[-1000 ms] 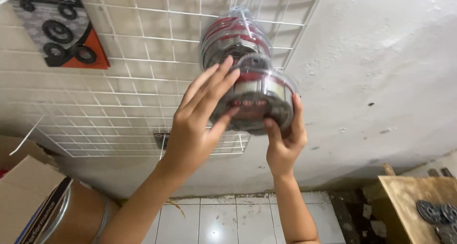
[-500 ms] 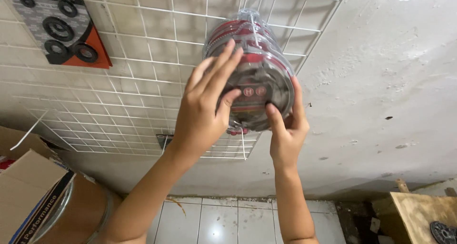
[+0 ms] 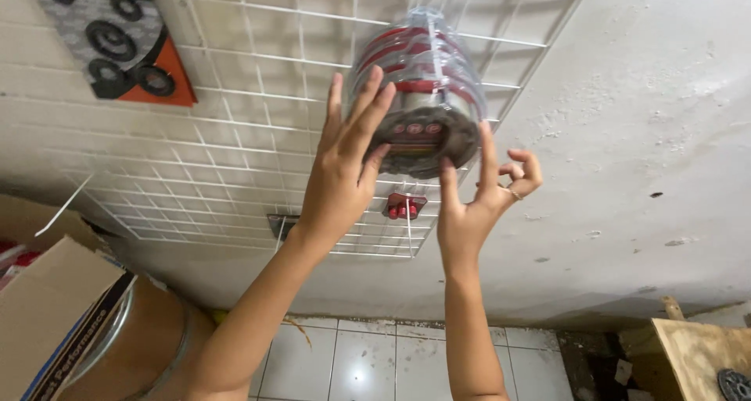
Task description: The person wipes a round, packaged item with a yellow cloth while holding it over a cardboard box. They then lift the item to a wall-mounted wire rack, place it on a hook, and immediately retrieve it to continue wiping it inside the box.
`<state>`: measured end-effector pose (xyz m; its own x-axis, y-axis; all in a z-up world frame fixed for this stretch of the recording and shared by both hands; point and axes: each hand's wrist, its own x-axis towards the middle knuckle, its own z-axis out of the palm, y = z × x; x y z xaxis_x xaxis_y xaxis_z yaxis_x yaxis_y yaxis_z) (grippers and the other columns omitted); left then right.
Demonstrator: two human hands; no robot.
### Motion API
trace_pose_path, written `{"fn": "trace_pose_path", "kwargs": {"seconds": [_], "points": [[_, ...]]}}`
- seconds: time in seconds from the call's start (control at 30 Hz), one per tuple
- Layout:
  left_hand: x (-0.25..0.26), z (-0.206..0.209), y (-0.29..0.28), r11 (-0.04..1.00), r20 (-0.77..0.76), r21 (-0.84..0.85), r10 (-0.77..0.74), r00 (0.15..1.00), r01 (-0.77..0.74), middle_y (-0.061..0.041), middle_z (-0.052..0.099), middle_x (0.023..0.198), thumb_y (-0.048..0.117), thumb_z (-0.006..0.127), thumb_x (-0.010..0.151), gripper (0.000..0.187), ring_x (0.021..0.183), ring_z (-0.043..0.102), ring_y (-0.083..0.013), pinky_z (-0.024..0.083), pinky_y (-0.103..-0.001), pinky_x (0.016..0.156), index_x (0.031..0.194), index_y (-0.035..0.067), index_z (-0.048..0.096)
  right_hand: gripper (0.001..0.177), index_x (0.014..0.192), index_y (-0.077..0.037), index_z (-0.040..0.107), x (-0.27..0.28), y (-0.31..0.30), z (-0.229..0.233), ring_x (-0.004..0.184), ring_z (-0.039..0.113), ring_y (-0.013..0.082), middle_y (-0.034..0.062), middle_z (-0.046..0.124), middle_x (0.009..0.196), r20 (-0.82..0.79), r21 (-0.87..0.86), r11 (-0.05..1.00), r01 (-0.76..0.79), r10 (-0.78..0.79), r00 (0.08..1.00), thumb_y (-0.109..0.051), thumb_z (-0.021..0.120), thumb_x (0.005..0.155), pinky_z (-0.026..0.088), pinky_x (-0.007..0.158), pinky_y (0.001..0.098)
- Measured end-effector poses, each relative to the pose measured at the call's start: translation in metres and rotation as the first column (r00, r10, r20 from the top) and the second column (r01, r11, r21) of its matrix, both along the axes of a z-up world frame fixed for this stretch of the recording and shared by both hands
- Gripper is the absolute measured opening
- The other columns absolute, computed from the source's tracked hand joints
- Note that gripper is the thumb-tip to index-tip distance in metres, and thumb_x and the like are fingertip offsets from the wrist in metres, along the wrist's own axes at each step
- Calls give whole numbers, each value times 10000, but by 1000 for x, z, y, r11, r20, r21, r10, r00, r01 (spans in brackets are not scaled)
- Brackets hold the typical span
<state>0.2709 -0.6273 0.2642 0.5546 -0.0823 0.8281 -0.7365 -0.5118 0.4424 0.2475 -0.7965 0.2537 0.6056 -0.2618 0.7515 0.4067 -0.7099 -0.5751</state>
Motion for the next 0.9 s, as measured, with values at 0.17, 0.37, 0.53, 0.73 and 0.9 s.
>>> {"fn": "trace_pose_path", "kwargs": {"seconds": [0.17, 0.37, 0.53, 0.73, 0.9], "points": [[-15, -13, 22, 999, 13, -33, -29, 999, 30, 3, 310, 1699, -72, 743, 939, 912, 1640, 182, -427, 171, -632, 1415, 1616, 271, 237, 706, 1523, -203, 349, -1, 8, -10, 1351, 264, 310, 106, 217, 1418, 46, 20, 999, -38, 37, 998, -212, 730, 928, 387, 1040, 413], [-82, -18, 98, 988, 32, -155, -22, 999, 27, -18, 690, 1273, 239, 670, 888, 234, 1402, 480, -352, 290, -507, 1262, 697, 149, 771, 347, 760, -77, 458, -33, 52, -16, 1202, 415, 224, 70, 403, 1297, 502, 177, 977, -118, 14, 865, -207, 367, 1068, 337, 1122, 466], [-154, -49, 211, 950, 84, -158, 283, 955, -268, -13, 796, 952, -57, 528, 693, 372, 977, 708, -121, 442, -398, 1004, 875, 136, 789, 419, 695, -161, 187, -65, 123, -42, 1232, 510, 206, 16, 499, 1345, 493, -67, 847, -527, 487, 721, 89, 522, 656, 430, 1076, 347], [-237, -49, 392, 687, 27, -292, 701, 712, -666, 7, 650, 610, -156, 485, 683, 355, 754, 643, -155, 397, -337, 871, 498, 125, 601, 383, 670, -203, 228, -132, 338, -29, 592, 236, 93, -2, 287, 594, 113, 306, 815, -492, 482, 869, 145, 188, 822, 308, 1138, 306], [-289, -132, 549, 711, 12, -389, 640, 768, -586, -15, 683, 799, 223, 426, 894, 363, 903, 625, -159, 509, -387, 990, 576, 139, 578, 446, 587, -99, 471, -105, 450, -78, 626, 524, 91, 10, 590, 736, 234, 0, 591, -807, 784, 575, 251, 540, 854, 478, 1022, 348]]}}
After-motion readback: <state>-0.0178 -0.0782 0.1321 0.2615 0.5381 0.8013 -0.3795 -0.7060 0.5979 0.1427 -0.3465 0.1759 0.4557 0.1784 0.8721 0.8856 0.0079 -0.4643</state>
